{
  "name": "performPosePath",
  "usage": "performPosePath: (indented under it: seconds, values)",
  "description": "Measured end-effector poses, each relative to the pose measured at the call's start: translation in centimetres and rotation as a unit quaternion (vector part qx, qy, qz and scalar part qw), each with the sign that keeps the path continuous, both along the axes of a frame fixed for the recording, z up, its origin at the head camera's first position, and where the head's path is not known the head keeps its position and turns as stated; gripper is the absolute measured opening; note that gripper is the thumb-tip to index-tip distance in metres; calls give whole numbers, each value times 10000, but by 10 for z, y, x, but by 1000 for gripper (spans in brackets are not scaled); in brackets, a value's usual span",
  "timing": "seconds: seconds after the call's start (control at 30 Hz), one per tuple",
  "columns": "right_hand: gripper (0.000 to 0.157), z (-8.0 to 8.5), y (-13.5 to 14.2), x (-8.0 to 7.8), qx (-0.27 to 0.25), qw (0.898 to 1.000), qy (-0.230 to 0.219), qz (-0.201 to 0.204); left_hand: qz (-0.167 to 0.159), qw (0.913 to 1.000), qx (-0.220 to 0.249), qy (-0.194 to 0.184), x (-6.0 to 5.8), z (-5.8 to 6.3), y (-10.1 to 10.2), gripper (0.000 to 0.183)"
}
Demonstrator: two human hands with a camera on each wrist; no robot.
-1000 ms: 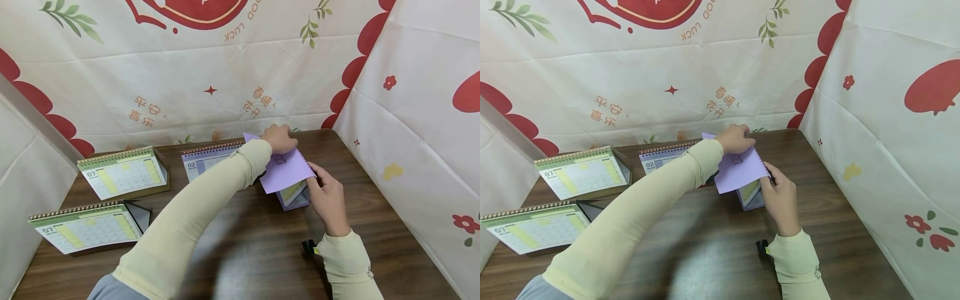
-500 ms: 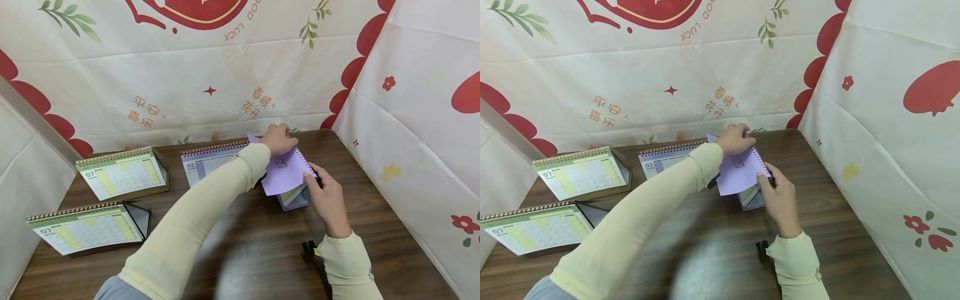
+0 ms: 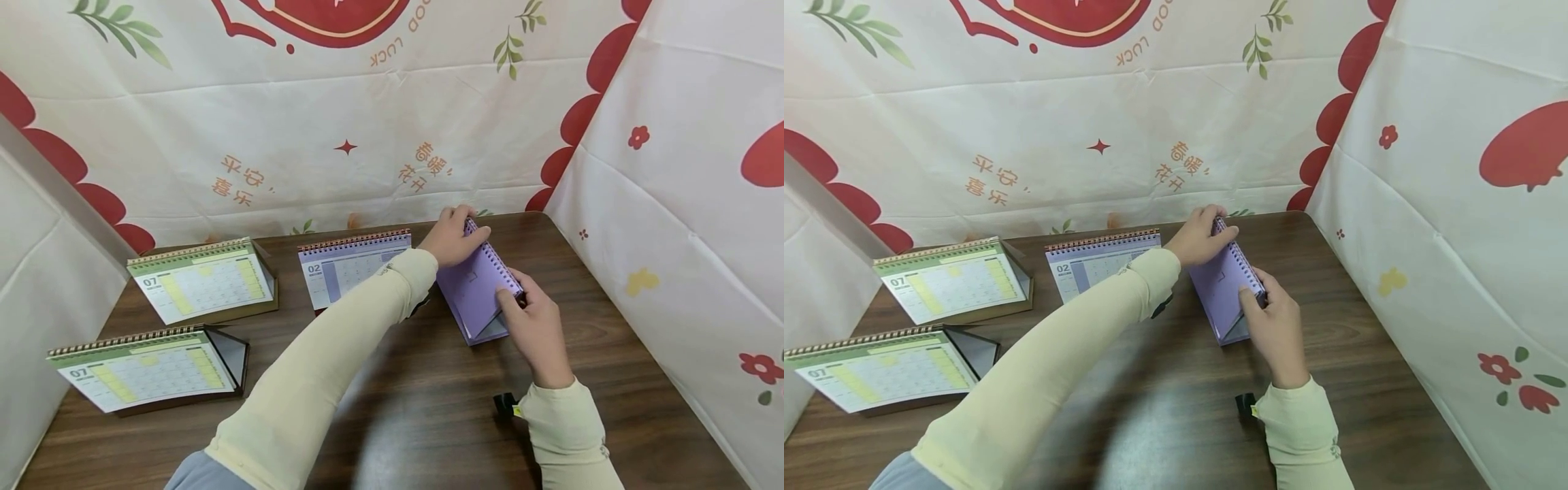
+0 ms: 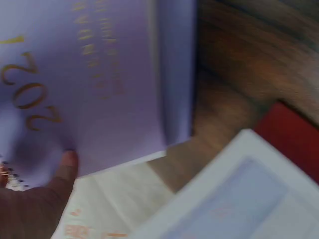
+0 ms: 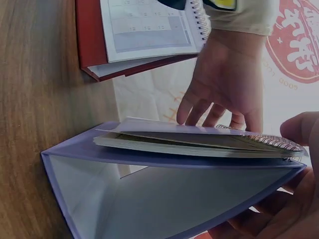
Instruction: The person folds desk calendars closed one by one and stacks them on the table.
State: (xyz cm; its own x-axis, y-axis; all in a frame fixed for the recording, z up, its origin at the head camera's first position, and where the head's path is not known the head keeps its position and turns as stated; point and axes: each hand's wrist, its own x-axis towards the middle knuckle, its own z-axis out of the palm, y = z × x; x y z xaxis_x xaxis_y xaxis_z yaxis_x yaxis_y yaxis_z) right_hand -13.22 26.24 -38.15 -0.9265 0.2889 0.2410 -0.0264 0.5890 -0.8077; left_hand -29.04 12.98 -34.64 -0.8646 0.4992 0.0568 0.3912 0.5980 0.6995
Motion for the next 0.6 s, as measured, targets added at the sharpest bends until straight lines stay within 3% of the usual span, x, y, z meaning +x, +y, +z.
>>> performPosePath:
  seconds: [0.17, 0.33, 0.6]
  values:
    - [45, -5, 0, 3, 85, 9998, -66, -171, -183, 9994, 195, 202, -4, -15, -3, 59]
    - [52, -9, 3, 8, 6, 9983, 104, -570, -240, 9990, 294, 252, -5, -21, -5, 57]
    - [34, -15, 12, 16, 27, 9912, 632, -1162, -173, 9979, 505, 378, -4, -34, -7, 63]
